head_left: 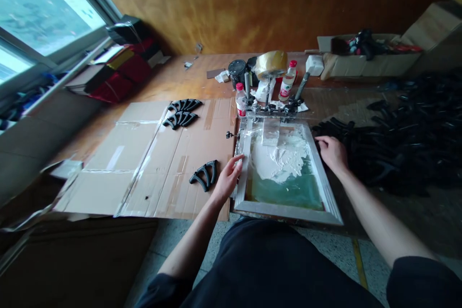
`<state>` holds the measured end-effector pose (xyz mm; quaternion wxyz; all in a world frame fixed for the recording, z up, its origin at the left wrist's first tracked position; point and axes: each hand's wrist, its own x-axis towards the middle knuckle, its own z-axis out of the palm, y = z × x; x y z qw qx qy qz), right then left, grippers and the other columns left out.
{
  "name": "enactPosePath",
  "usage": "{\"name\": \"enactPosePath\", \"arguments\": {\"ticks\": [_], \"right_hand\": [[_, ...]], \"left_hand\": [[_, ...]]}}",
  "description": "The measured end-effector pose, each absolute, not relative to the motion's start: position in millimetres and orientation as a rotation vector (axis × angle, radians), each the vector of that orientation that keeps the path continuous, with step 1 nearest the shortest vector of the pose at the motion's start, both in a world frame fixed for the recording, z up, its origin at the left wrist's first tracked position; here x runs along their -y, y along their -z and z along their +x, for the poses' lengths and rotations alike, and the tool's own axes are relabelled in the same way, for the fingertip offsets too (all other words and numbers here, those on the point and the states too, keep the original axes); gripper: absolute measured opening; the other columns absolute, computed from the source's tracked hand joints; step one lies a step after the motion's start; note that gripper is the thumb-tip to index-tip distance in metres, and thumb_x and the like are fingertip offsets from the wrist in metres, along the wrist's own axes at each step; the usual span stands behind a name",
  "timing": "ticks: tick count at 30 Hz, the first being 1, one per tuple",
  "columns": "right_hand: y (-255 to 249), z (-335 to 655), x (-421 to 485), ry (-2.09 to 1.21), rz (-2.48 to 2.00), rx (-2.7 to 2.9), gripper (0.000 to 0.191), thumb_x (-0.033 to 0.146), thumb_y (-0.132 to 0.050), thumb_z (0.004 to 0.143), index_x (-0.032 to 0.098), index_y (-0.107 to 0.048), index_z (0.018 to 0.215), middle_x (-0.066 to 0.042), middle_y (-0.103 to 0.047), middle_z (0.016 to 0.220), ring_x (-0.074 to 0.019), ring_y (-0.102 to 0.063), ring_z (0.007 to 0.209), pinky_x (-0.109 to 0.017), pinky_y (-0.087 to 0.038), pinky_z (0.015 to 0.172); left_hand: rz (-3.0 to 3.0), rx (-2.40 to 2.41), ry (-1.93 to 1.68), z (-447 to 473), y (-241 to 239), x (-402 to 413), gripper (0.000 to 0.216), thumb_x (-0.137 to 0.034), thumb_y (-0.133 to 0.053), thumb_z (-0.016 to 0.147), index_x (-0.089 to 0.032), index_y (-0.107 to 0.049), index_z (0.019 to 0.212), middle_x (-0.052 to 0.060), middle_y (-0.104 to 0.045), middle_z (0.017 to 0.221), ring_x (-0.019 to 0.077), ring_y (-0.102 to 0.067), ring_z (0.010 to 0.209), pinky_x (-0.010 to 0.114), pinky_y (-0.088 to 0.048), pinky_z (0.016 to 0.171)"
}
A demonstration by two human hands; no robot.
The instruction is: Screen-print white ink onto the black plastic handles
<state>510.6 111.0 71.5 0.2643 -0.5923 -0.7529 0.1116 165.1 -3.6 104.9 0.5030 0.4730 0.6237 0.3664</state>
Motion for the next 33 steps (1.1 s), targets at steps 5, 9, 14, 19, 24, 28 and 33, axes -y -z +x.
{"name": "enactPosePath", "arguments": {"ticks": [5,9,14,19,24,28,33], "right_hand": [[-109.0,437.8,-135.2,-0.142,-1.41,2.124,0.057,0.031,-0.069,0.079,0.016,-0.053,0.132,-0.016,-0.05,0.132,-0.0304,-0.052,0.115,-0.043,-0.045,0.095],[-109.4,389.8,-114.1,-0.314,-1.384,2.482,0.022,0.025,-0.068,0.08,0.019,-0.065,0.101,-0.008,-0.065,0.099,-0.0244,-0.058,0.095,-0.034,-0.047,0.079],[-92.3,413.6,-67.1,-0.341,-0.94,2.782,0.026,0.003,-0.051,0.08,0.019,-0.066,0.094,-0.006,-0.068,0.096,-0.0189,-0.059,0.089,-0.027,-0.042,0.075],[-100.6,427.1,-70.9,-0.5,-0.776,2.801,0.022,0.006,-0.057,0.077,0.023,-0.068,0.086,0.0,-0.069,0.086,-0.0167,-0.061,0.082,-0.025,-0.04,0.068],[-91.4,418.3,-61.3,-0.323,-0.852,2.674,0.029,0.001,-0.054,0.079,0.02,-0.069,0.094,-0.005,-0.07,0.095,-0.0185,-0.062,0.088,-0.027,-0.044,0.074],[-88.6,421.1,-55.4,-0.445,-0.846,2.625,0.024,0.008,-0.059,0.082,0.023,-0.07,0.097,-0.002,-0.07,0.092,-0.0172,-0.064,0.085,-0.026,-0.046,0.072],[-119.9,405.9,-114.6,-0.399,-1.192,2.341,0.053,0.03,-0.074,0.079,0.032,-0.058,0.13,-0.001,-0.07,0.104,-0.0185,-0.064,0.084,-0.03,-0.049,0.073]], "left_hand": [[1.254,-1.697,-0.715,168.5,-52.5,3.3,0.062,-0.05,-0.052,0.086,-0.029,-0.043,0.144,-0.003,-0.056,0.07,0.0109,-0.048,0.058,0.022,-0.035,0.056],[1.3,-1.713,-0.662,167.2,-43.2,-1.0,0.06,-0.049,-0.05,0.088,-0.03,-0.043,0.144,-0.004,-0.058,0.07,0.012,-0.051,0.061,0.022,-0.037,0.059],[1.271,-1.722,-0.665,165.8,-43.0,-0.4,0.061,-0.049,-0.053,0.086,-0.026,-0.045,0.143,-0.003,-0.059,0.072,0.0113,-0.051,0.061,0.023,-0.04,0.063],[1.242,-1.708,-0.695,165.7,-43.5,-0.7,0.062,-0.049,-0.055,0.085,-0.025,-0.046,0.142,-0.002,-0.06,0.074,0.0115,-0.05,0.061,0.023,-0.039,0.061],[1.213,-1.672,-0.723,165.5,-44.0,-0.6,0.063,-0.048,-0.056,0.085,-0.025,-0.046,0.142,-0.003,-0.056,0.071,0.0099,-0.048,0.059,0.021,-0.035,0.056],[1.185,-1.644,-0.751,166.1,-46.3,0.0,0.063,-0.049,-0.056,0.085,-0.025,-0.046,0.142,-0.004,-0.053,0.068,0.0087,-0.045,0.056,0.02,-0.034,0.053],[1.095,-1.513,-0.824,163.6,-78.1,-1.1,0.072,-0.052,-0.062,0.081,-0.022,-0.043,0.144,-0.007,-0.046,0.059,0.007,-0.039,0.049,0.018,-0.03,0.048]]}}
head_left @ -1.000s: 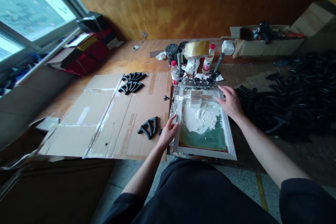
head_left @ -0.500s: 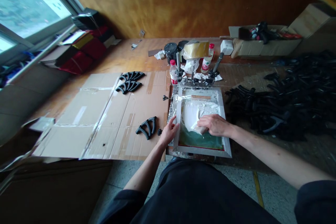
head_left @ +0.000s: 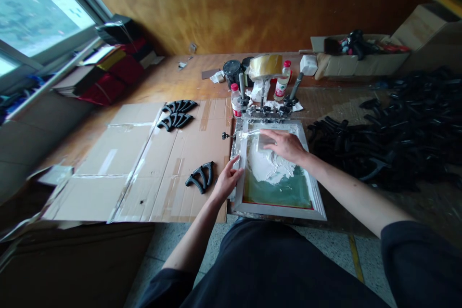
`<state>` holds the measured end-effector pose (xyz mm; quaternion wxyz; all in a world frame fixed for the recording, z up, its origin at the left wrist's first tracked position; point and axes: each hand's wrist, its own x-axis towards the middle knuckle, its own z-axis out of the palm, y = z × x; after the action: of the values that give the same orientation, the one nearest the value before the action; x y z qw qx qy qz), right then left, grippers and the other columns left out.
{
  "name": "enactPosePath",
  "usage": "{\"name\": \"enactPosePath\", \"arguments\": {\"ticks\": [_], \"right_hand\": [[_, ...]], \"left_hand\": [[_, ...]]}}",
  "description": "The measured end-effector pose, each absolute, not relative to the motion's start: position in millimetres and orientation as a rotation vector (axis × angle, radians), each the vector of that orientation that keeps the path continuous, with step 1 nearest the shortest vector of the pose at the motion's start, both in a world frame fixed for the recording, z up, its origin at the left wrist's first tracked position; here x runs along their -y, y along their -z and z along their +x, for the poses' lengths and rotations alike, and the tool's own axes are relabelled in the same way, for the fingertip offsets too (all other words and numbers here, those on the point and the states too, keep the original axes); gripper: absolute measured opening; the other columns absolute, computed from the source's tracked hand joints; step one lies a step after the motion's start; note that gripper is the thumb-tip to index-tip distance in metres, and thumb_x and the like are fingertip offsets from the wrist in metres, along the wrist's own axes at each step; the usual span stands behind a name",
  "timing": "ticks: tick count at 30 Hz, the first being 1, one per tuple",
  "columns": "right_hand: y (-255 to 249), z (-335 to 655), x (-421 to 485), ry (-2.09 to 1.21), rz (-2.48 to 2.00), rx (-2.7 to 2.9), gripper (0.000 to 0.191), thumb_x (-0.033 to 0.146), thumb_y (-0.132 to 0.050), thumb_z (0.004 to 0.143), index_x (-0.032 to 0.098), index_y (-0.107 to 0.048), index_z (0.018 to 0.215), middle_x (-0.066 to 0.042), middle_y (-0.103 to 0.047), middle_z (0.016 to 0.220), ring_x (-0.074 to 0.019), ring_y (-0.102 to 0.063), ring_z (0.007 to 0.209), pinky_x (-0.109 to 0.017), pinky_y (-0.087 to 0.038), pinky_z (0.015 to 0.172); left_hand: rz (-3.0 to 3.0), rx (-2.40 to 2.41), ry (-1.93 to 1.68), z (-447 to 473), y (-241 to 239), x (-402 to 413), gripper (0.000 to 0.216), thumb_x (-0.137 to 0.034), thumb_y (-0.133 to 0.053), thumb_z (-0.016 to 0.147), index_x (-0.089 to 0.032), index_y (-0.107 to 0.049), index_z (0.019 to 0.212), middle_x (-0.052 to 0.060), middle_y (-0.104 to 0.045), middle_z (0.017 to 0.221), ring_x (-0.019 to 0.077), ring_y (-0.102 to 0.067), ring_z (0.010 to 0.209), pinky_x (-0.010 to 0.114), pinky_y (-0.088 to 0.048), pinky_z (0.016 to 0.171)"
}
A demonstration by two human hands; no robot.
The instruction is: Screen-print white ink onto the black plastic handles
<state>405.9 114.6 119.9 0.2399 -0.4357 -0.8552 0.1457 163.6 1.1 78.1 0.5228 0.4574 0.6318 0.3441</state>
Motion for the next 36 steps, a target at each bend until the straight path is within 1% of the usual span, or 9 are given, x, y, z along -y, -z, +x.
{"name": "enactPosePath", "arguments": {"ticks": [2,8,12,16,21,26,28,31,36], "right_hand": [[-132.6,415.3,-144.8,-0.386,-1.293,2.238,0.06,0.034,-0.074,0.079,0.032,-0.053,0.136,-0.002,-0.07,0.102,-0.0175,-0.062,0.08,-0.031,-0.049,0.073],[-119.6,506.0,-178.3,-0.571,-1.709,1.657,0.031,0.028,-0.042,0.098,0.011,-0.061,0.114,-0.011,-0.068,0.09,-0.0123,-0.052,0.064,-0.031,-0.042,0.066],[-71.5,499.2,-136.1,-0.685,-1.727,1.767,0.019,0.031,-0.055,0.091,0.016,-0.065,0.088,-0.007,-0.066,0.08,-0.0161,-0.056,0.067,-0.031,-0.043,0.067],[-37.8,441.9,-81.4,-0.566,-1.503,2.331,0.018,0.035,-0.068,0.083,0.018,-0.061,0.082,-0.01,-0.064,0.096,-0.0235,-0.058,0.095,-0.034,-0.044,0.084],[-50.1,390.3,-34.1,-0.476,-1.67,2.368,0.013,0.028,-0.053,0.094,0.016,-0.057,0.092,-0.011,-0.064,0.088,-0.0238,-0.058,0.09,-0.032,-0.043,0.076],[-63.9,404.7,-35.9,-0.542,-1.111,2.506,0.016,0.014,-0.047,0.094,0.02,-0.061,0.09,-0.005,-0.065,0.094,-0.0182,-0.055,0.095,-0.029,-0.043,0.084],[-58.3,446.8,-56.7,-0.433,-1.304,2.494,0.031,0.0,-0.043,0.088,0.02,-0.064,0.096,-0.006,-0.065,0.101,-0.0186,-0.055,0.098,-0.029,-0.043,0.084],[-37.7,527.3,-82.8,-0.194,-1.849,2.499,0.03,0.001,-0.048,0.082,0.017,-0.067,0.098,-0.013,-0.063,0.1,-0.0252,-0.054,0.098,-0.034,-0.043,0.08],[0.4,596.8,-81.2,-0.002,-2.091,2.467,0.038,0.008,-0.04,0.087,0.019,-0.067,0.112,-0.015,-0.063,0.108,-0.0291,-0.051,0.106,-0.041,-0.041,0.085]], "left_hand": [[1.043,-1.45,-0.905,164.1,-102.6,-3.7,0.068,-0.057,-0.059,0.082,-0.021,-0.051,0.138,-0.006,-0.045,0.057,0.0076,-0.04,0.049,0.019,-0.032,0.048],[0.958,-1.212,-1.287,180.8,-177.8,-40.5,0.056,-0.065,-0.039,0.09,-0.02,-0.065,0.111,0.004,-0.067,0.084,0.0134,-0.06,0.067,0.025,-0.048,0.059],[1.003,-1.102,-1.427,193.5,-198.4,-71.8,0.053,-0.06,-0.038,0.092,-0.019,-0.06,0.117,0.009,-0.068,0.1,0.0169,-0.065,0.089,0.027,-0.053,0.068],[0.846,-1.19,-1.424,209.6,-169.7,-57.6,0.055,-0.063,-0.044,0.088,-0.018,-0.057,0.117,0.01,-0.07,0.101,0.0166,-0.066,0.086,0.025,-0.052,0.065],[0.569,-1.143,-0.708,241.6,-96.9,8.2,0.06,-0.067,-0.054,0.081,-0.016,-0.06,0.113,0.017,-0.069,0.112,0.0258,-0.068,0.095,0.031,-0.055,0.066],[0.414,-1.3,-0.929,207.4,-64.7,31.7,0.051,-0.063,-0.057,0.08,-0.016,-0.059,0.1,0.013,-0.069,0.108,0.0221,-0.07,0.087,0.028,-0.054,0.063],[0.447,-1.513,-0.996,163.6,-58.3,32.2,0.048,-0.062,-0.053,0.083,-0.016,-0.057,0.097,0.012,-0.07,0.104,0.0192,-0.07,0.078,0.025,-0.052,0.057],[0.394,-1.944,-0.986,93.8,-42.7,38.5,0.044,-0.055,-0.04,0.091,-0.015,-0.056,0.097,0.011,-0.071,0.091,0.017,-0.07,0.067,0.025,-0.052,0.055],[0.486,-2.254,-0.55,31.4,-8.8,51.4,0.054,-0.057,-0.033,0.089,-0.013,-0.063,0.083,0.013,-0.064,0.056,0.0293,-0.068,0.06,0.035,-0.051,0.048]]}}
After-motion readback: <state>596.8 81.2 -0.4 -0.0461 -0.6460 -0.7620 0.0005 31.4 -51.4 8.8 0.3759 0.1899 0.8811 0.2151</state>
